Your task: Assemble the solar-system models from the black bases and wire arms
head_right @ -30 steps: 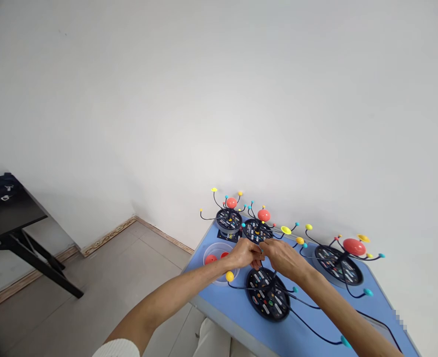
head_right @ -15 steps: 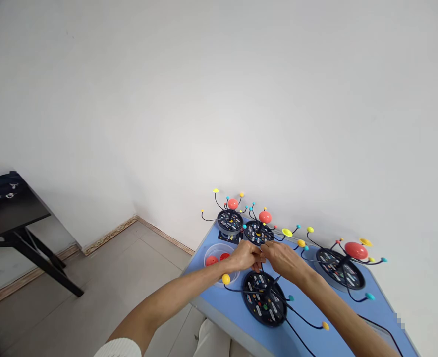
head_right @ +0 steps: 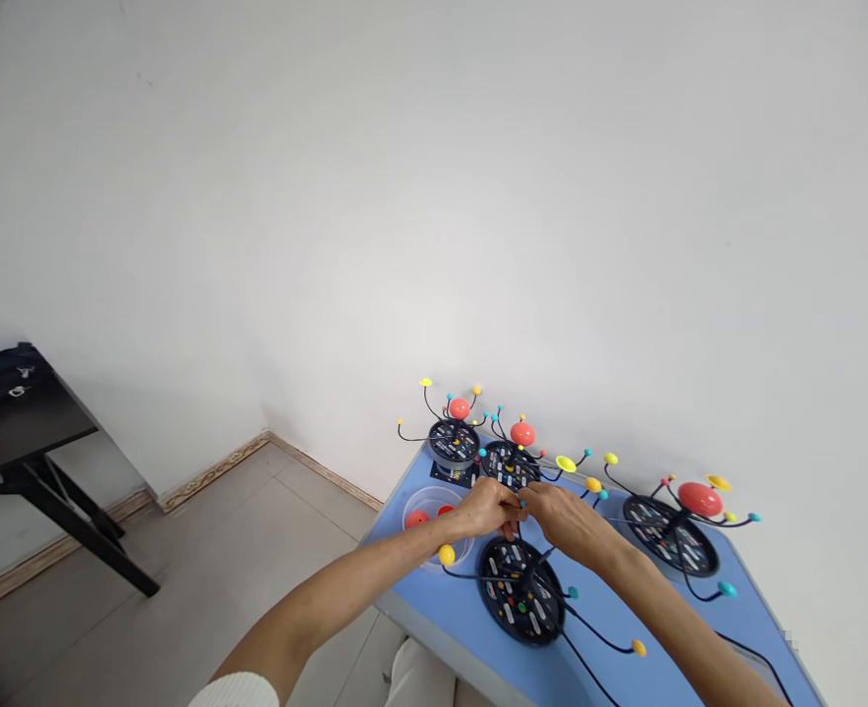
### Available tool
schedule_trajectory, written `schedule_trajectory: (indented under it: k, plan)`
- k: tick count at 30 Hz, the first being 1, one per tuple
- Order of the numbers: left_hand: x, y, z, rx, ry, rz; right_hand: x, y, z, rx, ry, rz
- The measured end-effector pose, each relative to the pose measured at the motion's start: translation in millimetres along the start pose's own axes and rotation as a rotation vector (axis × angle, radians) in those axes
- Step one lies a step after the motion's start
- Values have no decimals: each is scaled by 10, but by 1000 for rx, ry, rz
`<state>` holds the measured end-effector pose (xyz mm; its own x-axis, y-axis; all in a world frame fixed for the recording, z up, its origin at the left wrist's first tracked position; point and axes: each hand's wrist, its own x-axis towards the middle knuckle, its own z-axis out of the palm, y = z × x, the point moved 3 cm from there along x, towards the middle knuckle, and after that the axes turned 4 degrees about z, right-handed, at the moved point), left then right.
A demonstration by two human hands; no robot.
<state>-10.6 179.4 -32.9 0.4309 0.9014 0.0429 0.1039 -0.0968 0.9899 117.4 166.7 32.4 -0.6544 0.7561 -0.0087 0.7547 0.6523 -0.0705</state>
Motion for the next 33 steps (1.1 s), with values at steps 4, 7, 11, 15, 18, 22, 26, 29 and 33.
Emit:
schedule_trajectory:
  k: [4,7,11,15,18,22,26,29,33]
  plan:
    - [23,-34,26,-4,37,14,26,-34,-8,-75,-20,-3]
    - [37,-71,47,-5,63,20,45,-35,3,-104,-16,1]
    - [49,-102,64,-3,85,20,52,-7,54,-127,-9,18]
    - [50,-96,55,2,68,19,32,32,92,-122,1,21]
    - [45,-74,38,11,36,13,11,62,99,-115,6,9]
    - [31,-50,14,34,7,-5,-7,87,101,-113,15,-4]
    - [16,-37,-4,54,-1,-21,-24,76,91,-117,40,-7]
    - [11,-27,-11,65,-13,-34,-41,72,68,-114,65,-3]
    - [6,3,-35,70,-19,-48,-92,122,6,-103,102,28]
